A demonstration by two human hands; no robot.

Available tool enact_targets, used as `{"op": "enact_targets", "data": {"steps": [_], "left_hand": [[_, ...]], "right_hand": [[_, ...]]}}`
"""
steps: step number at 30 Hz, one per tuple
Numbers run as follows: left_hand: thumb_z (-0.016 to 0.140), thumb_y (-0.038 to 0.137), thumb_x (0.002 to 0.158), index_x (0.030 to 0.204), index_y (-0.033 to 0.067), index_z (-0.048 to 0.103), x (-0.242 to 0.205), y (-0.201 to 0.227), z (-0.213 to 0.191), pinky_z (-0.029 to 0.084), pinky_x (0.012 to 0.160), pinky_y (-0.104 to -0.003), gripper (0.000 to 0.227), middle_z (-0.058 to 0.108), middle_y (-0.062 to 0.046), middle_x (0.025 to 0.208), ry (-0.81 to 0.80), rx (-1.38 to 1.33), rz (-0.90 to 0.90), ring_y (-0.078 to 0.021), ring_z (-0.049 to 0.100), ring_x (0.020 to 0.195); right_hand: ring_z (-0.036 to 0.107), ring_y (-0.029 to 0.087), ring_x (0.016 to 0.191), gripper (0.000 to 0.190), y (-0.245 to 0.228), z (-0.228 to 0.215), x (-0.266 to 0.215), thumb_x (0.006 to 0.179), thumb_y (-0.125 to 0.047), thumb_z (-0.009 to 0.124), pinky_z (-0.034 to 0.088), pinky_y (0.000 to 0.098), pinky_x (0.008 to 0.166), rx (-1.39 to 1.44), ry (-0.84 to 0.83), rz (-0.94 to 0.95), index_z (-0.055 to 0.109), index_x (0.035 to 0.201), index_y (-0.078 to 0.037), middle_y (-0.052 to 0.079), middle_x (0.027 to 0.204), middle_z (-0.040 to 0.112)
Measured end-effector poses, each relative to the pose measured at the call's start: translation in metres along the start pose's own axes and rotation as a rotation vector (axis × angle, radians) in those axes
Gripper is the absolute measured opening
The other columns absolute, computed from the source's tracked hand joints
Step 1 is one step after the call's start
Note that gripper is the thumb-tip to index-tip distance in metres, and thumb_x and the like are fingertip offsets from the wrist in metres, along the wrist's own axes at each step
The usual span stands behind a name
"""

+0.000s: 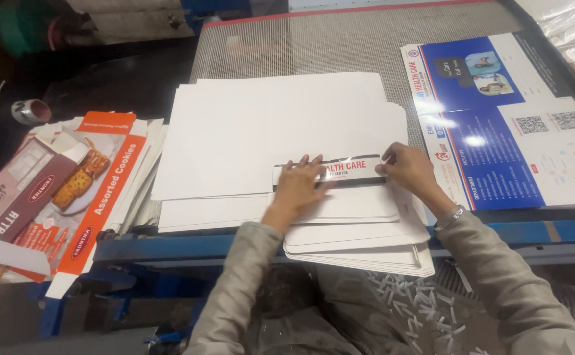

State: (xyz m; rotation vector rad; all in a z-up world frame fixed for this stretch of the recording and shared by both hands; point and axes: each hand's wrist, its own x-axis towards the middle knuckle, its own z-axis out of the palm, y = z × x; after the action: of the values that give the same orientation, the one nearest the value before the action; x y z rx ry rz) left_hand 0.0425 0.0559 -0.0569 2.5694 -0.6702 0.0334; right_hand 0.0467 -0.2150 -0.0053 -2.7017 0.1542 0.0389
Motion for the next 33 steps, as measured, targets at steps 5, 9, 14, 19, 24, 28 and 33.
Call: {"op": "enact_targets", "data": {"steps": [5, 9, 14, 19, 24, 28, 33], "left_hand": [[0.054, 0.048, 0.096, 0.147, 0.0170, 0.047, -0.006, 0.024, -0.002, 0.015, 0.116, -0.065, 0.060, 0.035, -0.015, 0.161, -0.002, 0.113, 0.014, -0.0431, 0.023, 0.146], [0.047, 0.041, 0.100, 0.156, 0.0210, 0.041, -0.009, 0.018, 0.000, 0.012, 0.125, -0.063, 0.060, 0.035, -0.005, 0.162, -0.103, 0.242, 0.023, -0.0349, 0.015, 0.158], [0.045, 0.049, 0.104, 0.148, 0.0233, 0.046, -0.007, 0.023, -0.006, 0.009, 0.124, -0.062, 0.051, 0.024, -0.004, 0.171, -0.260, 0.230, -0.074, -0.0356, 0.008, 0.161], [0.045, 0.049, 0.101, 0.159, 0.0253, 0.034, -0.009, 0.016, 0.000, 0.011, 0.119, -0.064, 0.064, 0.021, -0.006, 0.169, -0.100, 0.183, 0.031, -0.0363, 0.011, 0.156], [0.046, 0.058, 0.099, 0.160, 0.0199, 0.030, -0.003, 0.010, 0.011, 0.011, 0.119, -0.062, 0.074, 0.018, -0.005, 0.169, -0.096, 0.166, 0.008, -0.0355, 0.010, 0.155], [0.047, 0.064, 0.097, 0.160, 0.0211, 0.031, 0.002, 0.005, 0.011, 0.012, 0.121, -0.060, 0.078, 0.020, -0.005, 0.170, -0.075, 0.166, -0.015, -0.0330, 0.012, 0.156], [0.049, 0.064, 0.095, 0.157, 0.0160, 0.033, -0.002, 0.022, 0.005, 0.017, 0.120, -0.059, 0.080, 0.023, -0.008, 0.167, -0.113, 0.228, -0.076, -0.0341, 0.018, 0.154]], "right_hand": [[0.049, 0.032, 0.136, 0.066, -0.025, 0.033, -0.006, 0.089, -0.035, 0.074, 0.038, 0.0491, 0.112, -0.239, 0.188, -0.485, 0.055, 0.146, -0.008, 0.015, 0.148, 0.053], [0.014, 0.034, 0.152, 0.084, -0.081, 0.060, -0.015, 0.093, -0.053, 0.064, 0.009, 0.0577, 0.121, -0.143, -0.102, -0.951, 0.032, 0.159, -0.011, 0.019, 0.165, 0.020], [0.003, 0.029, 0.165, 0.047, -0.075, 0.040, 0.006, 0.097, -0.070, 0.043, 0.006, 0.0545, 0.127, -1.016, -0.250, -0.829, 0.032, 0.140, -0.056, 0.001, 0.180, 0.004], [0.020, 0.034, 0.153, 0.075, -0.030, 0.052, 0.057, 0.098, -0.048, 0.058, 0.016, 0.0627, 0.119, -0.171, 0.057, -0.763, 0.031, 0.159, -0.015, 0.019, 0.165, 0.026], [0.042, 0.028, 0.144, 0.063, -0.028, 0.047, 0.041, 0.102, -0.038, 0.059, 0.034, 0.0499, 0.124, -0.289, -0.007, -0.566, 0.041, 0.157, -0.013, 0.012, 0.152, 0.048], [0.046, 0.036, 0.138, 0.077, -0.012, 0.028, 0.017, 0.085, -0.052, 0.069, 0.040, 0.0476, 0.111, -0.250, -0.097, -0.726, 0.050, 0.143, -0.005, 0.019, 0.148, 0.050], [0.065, 0.033, 0.120, 0.046, 0.032, 0.021, 0.001, 0.093, -0.031, 0.063, 0.056, 0.0386, 0.096, -0.359, 0.110, -0.962, 0.059, 0.128, 0.000, 0.021, 0.137, 0.061]]}}
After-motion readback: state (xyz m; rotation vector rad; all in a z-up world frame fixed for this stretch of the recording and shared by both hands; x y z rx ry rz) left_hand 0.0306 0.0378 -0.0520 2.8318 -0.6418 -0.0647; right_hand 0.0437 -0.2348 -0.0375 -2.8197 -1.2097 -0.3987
